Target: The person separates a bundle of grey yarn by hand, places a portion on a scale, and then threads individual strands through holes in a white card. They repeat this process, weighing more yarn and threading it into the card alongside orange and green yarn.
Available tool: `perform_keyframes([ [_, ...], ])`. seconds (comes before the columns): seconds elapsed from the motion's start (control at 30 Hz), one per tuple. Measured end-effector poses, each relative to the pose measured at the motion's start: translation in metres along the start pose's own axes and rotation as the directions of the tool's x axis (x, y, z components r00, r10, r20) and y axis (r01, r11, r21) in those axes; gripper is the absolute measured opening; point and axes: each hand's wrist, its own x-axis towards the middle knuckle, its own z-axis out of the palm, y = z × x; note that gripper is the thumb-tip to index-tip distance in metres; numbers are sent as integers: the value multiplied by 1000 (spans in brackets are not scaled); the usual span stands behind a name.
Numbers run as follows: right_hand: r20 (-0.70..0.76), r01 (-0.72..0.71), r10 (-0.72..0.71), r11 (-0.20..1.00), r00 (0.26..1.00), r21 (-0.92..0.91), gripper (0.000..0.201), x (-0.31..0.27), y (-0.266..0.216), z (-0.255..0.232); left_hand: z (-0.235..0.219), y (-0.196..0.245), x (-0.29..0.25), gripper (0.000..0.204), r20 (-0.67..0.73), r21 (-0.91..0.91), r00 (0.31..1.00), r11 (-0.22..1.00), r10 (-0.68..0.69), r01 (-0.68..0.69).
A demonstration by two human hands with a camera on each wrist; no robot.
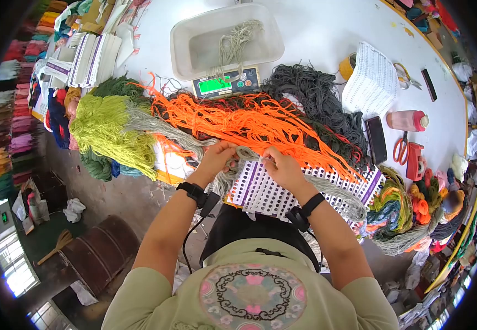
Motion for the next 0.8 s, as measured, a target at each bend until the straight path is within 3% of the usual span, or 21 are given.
perform_keyframes([
  [0.07,-21,31,-30,1000,999,4,15,-1,2,1,7,2,1,18,-15,-84,999,996,-30,28],
  [0.13,-38,62,-62,998,997,5,15,-1,3,1,10,-1,7,23,-28,135,1000,991,-4,8],
  [0.17,-35,55,-55,998,998,7,15,-1,3,1,11,-4,8,23,-30,133,1000,991,-3,7],
  [0.23,-33,49,-49,999,998,11,15,-1,3,1,13,-7,7,28,34,485,989,863,141,-140],
  [0.27,-25,38,-38,999,999,4,16,-1,3,2,14,-8,6,28,34,485,989,863,141,-140],
  [0.33,-20,25,-25,1000,999,-1,16,1,3,2,18,-8,0,28,67,230,993,967,95,-108],
  [0.37,-13,-6,5,1000,1000,-17,17,2,3,4,22,-3,-10,28,66,232,994,967,92,-104],
  [0.43,-5,-29,29,999,1000,-35,18,4,3,7,32,12,-29,27,387,-154,922,987,12,51],
  [0.5,-57,20,-22,999,998,-38,19,3,6,10,44,26,-31,27,446,-114,893,987,-54,117],
  [0.53,-56,19,-22,999,998,-40,19,4,9,10,50,31,-29,30,432,69,896,995,-97,75],
  [0.57,13,-21,20,995,1000,93,21,5,12,9,55,33,-27,33,413,249,901,968,-136,32],
  [0.6,85,-70,52,973,995,221,23,6,15,7,59,32,-24,33,416,247,900,969,-133,29],
  [0.63,83,-70,53,973,995,218,23,7,17,5,61,30,-19,34,412,316,907,947,-85,-55],
  [0.67,138,-106,58,922,989,373,25,8,19,3,62,25,-15,36,410,383,911,914,-37,-135],
  [0.7,191,-147,54,843,980,517,28,9,21,2,61,15,-8,36,411,382,911,914,-37,-136],
  [0.77,203,-158,53,821,978,548,29,7,18,0,61,3,1,30,427,342,893,889,142,-305],
  [0.8,213,-168,51,798,976,579,31,7,17,-1,60,-3,6,30,429,342,892,888,143,-307],
])
